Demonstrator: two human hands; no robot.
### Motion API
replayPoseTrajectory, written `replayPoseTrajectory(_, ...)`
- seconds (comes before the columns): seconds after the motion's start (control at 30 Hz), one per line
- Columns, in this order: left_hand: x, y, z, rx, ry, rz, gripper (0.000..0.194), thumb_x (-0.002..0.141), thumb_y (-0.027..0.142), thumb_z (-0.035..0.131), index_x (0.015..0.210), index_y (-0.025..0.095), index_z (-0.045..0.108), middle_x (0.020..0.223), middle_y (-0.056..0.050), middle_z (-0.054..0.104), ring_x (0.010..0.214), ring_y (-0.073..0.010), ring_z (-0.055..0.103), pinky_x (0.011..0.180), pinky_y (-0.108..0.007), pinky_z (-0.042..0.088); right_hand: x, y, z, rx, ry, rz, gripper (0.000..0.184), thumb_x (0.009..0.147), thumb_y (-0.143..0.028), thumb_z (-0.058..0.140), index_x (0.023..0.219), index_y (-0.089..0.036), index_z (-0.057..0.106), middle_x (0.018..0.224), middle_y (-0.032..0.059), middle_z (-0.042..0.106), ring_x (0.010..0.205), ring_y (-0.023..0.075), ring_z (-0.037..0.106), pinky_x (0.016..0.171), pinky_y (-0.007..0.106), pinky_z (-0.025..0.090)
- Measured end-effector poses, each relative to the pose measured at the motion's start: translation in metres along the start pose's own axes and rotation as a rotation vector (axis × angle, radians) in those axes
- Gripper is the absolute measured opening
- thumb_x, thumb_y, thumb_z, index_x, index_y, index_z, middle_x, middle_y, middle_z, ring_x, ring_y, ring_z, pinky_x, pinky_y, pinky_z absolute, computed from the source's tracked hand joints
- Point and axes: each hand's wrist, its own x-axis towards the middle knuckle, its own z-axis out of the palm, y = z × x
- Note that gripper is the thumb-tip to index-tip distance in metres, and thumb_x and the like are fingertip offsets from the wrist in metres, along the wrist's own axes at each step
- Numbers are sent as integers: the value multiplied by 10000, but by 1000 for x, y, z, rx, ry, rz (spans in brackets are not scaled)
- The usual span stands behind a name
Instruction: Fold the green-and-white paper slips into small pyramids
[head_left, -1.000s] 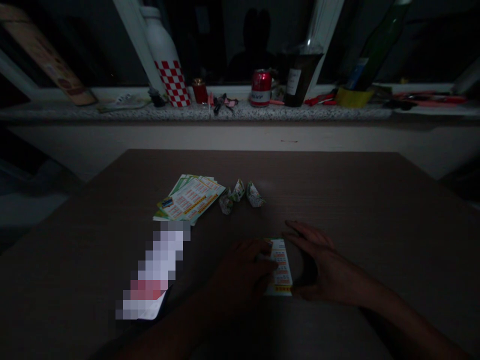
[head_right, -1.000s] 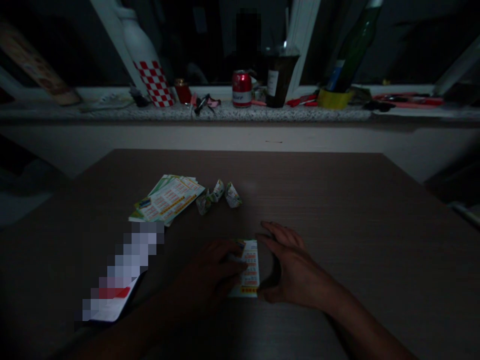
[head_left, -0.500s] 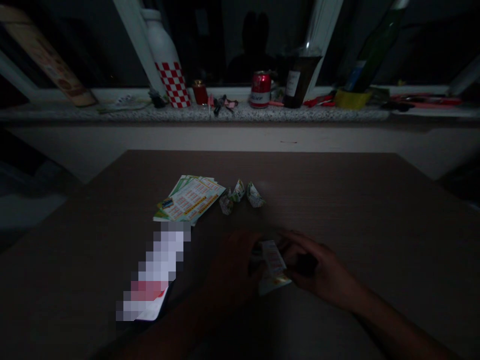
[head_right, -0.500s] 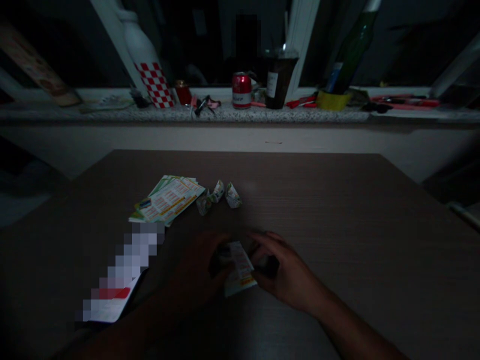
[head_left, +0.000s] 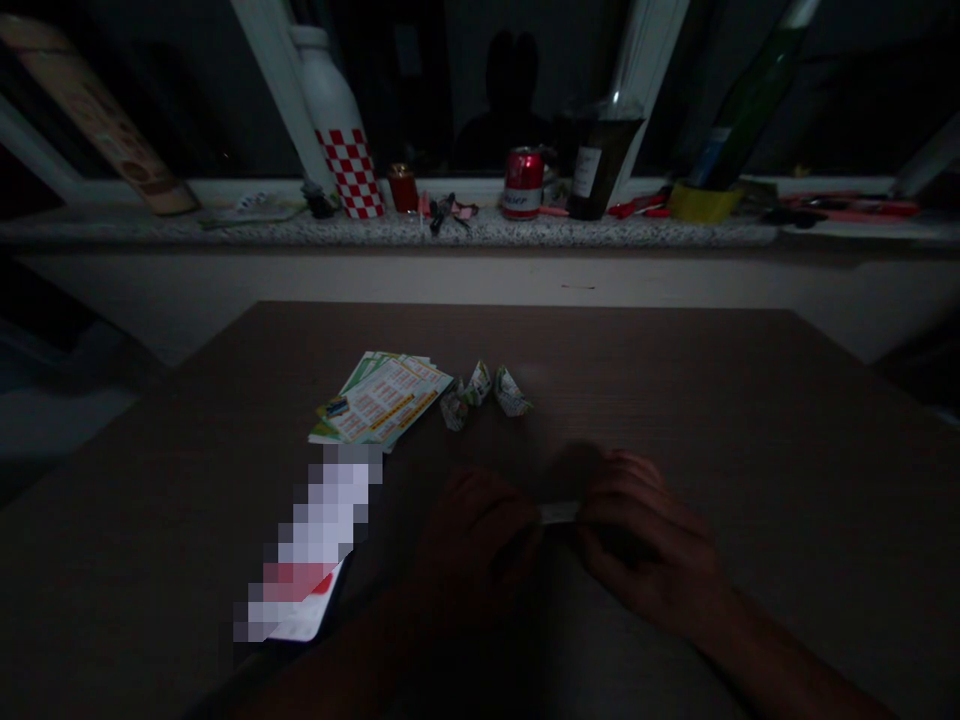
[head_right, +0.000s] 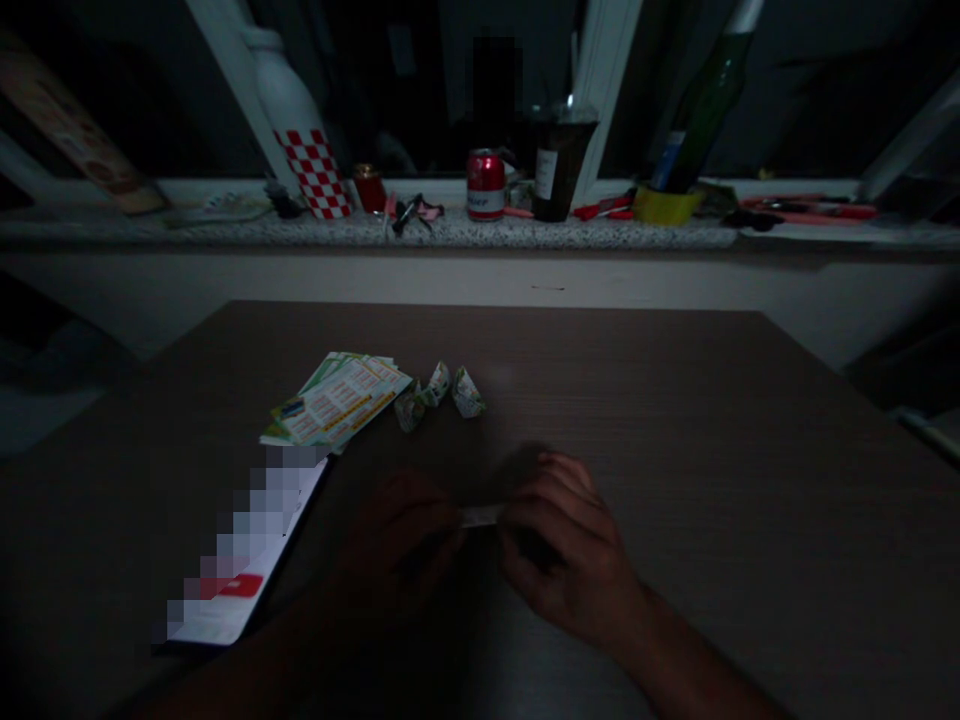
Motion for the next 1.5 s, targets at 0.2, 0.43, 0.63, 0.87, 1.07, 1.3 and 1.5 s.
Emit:
replayPoseTrajectory(0.2,1,4,2,1,-67,40,76,826,116,578,866,180,592,823,-38,653,766,-161,581,735,-335,461,2,-6,3,-48,-56,-35,147,726,-61,616,798,-185,581,722,24,602,733,180,578,875,469,460)
replayPoseTrajectory(0.43,0,6,4,-10,-135,60,89,794,93,572,818,179,566,825,-40,647,757,-168,564,736,-353,444,1,-8,8,-61,-74,-74,146,720,-68,621,812,-174,581,757,38,609,770,189,573,875,480,452)
replayPoseTrajectory(0.63,-1,4,6,-9,-89,78,112,767,97,586,837,185,581,843,-36,658,773,-164,574,748,-350,448,-3,-7,11,-79,-95,-90,140,727,-91,622,824,-186,588,768,32,611,775,189,574,872,476,456)
replayPoseTrajectory(0.87,3,2,2,14,-57,70,88,757,104,572,769,192,578,814,-29,670,744,-157,589,728,-344,453,-3,-4,8,-87,-76,-68,134,712,-100,635,765,-201,566,729,16,593,750,188,582,837,447,468)
replayPoseTrajectory(1.07,3,-3,-2,18,-21,48,148,705,79,593,798,194,583,798,-14,653,748,-154,589,714,-322,457,-1,-3,4,-97,-45,-71,167,677,-71,636,768,-199,578,722,14,598,740,184,590,830,437,476)
replayPoseTrajectory(1.3,5,-4,-7,27,-2,40,138,718,82,584,789,199,569,767,-12,647,718,-149,588,694,-311,475,0,0,-6,-103,-26,-50,169,667,-60,607,749,-202,568,728,12,596,728,179,578,833,446,472)
replayPoseTrajectory(1.5,4,1,-2,2,-26,42,149,707,77,580,793,196,556,753,-12,646,726,-149,594,690,-296,482,-1,-3,1,-59,-100,-23,134,702,-95,591,774,-205,566,769,25,592,765,194,574,813,438,467)
